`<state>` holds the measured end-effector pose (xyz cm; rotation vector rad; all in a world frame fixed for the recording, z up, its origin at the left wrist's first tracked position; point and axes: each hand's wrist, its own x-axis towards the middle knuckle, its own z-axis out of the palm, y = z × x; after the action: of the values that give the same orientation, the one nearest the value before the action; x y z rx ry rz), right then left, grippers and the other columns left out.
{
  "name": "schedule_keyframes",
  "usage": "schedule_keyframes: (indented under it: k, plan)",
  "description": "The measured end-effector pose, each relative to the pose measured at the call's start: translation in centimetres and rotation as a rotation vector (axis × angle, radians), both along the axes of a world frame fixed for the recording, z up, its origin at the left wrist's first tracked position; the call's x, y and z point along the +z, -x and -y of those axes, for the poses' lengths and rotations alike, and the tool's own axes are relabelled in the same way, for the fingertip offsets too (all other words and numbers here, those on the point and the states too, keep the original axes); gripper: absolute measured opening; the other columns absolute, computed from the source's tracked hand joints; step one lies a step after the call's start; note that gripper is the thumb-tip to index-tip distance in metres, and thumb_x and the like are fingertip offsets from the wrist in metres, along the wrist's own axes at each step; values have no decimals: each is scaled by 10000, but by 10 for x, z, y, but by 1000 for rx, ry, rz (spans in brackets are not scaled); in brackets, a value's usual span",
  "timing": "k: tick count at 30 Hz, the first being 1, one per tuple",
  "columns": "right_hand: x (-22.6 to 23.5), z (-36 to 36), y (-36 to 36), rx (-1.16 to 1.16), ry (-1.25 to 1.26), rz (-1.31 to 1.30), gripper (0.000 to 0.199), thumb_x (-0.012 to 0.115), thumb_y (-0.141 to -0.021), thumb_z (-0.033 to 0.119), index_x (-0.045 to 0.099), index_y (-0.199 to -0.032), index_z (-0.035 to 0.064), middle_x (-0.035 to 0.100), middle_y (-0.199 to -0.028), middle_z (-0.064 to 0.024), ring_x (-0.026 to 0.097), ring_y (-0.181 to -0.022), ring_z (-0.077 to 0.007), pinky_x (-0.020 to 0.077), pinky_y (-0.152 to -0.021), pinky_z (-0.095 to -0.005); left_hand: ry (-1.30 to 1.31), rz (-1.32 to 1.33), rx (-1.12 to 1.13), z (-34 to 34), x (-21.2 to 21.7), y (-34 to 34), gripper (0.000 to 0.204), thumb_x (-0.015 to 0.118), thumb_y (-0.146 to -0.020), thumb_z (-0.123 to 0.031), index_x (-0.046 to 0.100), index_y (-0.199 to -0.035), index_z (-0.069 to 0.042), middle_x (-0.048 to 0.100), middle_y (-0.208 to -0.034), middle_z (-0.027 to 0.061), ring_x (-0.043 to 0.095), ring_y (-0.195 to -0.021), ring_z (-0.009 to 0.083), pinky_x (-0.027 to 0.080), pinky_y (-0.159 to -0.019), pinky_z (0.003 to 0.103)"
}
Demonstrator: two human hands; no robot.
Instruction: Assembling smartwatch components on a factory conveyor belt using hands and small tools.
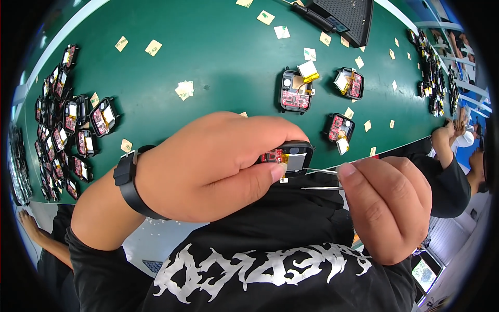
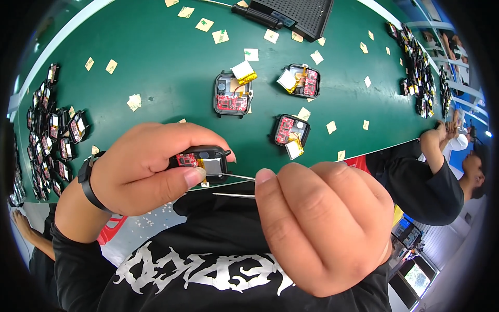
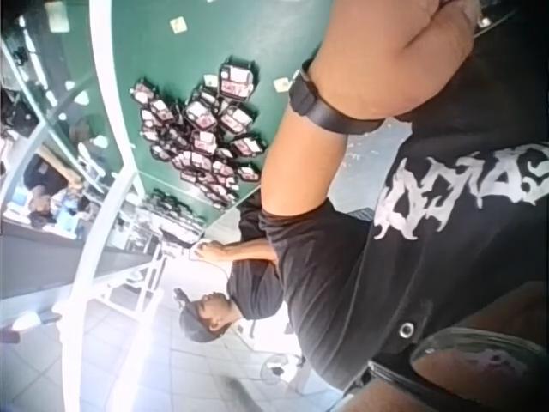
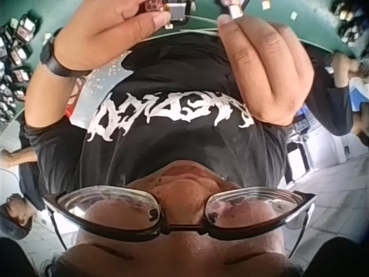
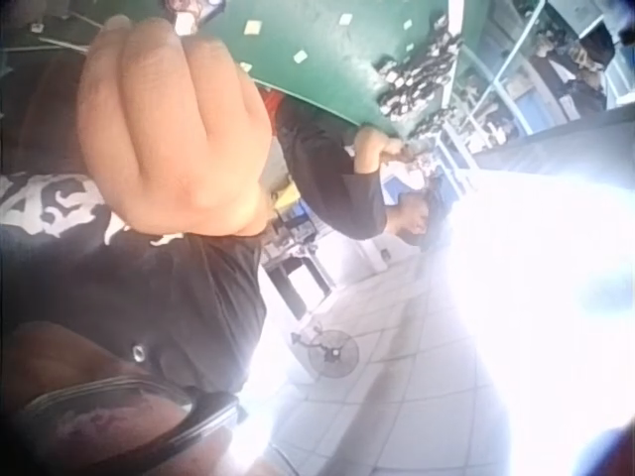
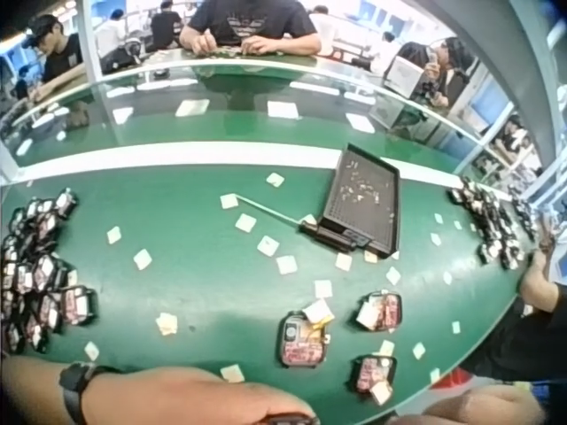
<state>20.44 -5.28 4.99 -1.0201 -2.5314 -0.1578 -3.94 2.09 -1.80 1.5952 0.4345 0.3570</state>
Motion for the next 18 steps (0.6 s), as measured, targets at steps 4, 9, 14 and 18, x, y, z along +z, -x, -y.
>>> schedule_keyframes:
  k: [4, 9, 14, 18]
  plan:
    - [-5, 2, 2, 25, 66, -116, 299, 728, -595, 75, 713, -859, -64, 635, -792, -117, 562, -593, -172, 388, -443, -256, 122, -38, 9, -3, 5, -1, 307, 596, -962, -167, 652, -1213, 1, 705, -956, 106, 673, -810, 216, 525, -743, 311]
    - [11, 10, 23, -66, 195, -30, 329, 779, -604, 0, 712, -913, -88, 666, -788, -171, 637, -604, -238, 511, -516, -288, 242, -50, 10, -4, 7, 3, 389, 604, -896, -149, 646, -1249, 10, 726, -1066, 138, 713, -934, 238, 541, -850, 308]
    - [7, 10, 24, -91, 182, -32, 382, 755, -565, 50, 722, -920, -87, 664, -794, -158, 627, -602, -236, 471, -481, -285, 72, -12, -6, -4, 2, 0, 510, 572, -782, -90, 630, -1278, 14, 727, -1083, 147, 721, -917, 284, 550, -845, 320]
    - [5, 11, 26, -96, 169, -13, 388, 730, -572, 69, 719, -923, -95, 668, -811, -165, 614, -603, -234, 441, -464, -286, 5, -11, -3, -3, 0, 1, 506, 560, -784, -79, 624, -1277, 12, 725, -1057, 148, 718, -865, 294, 558, -798, 325]
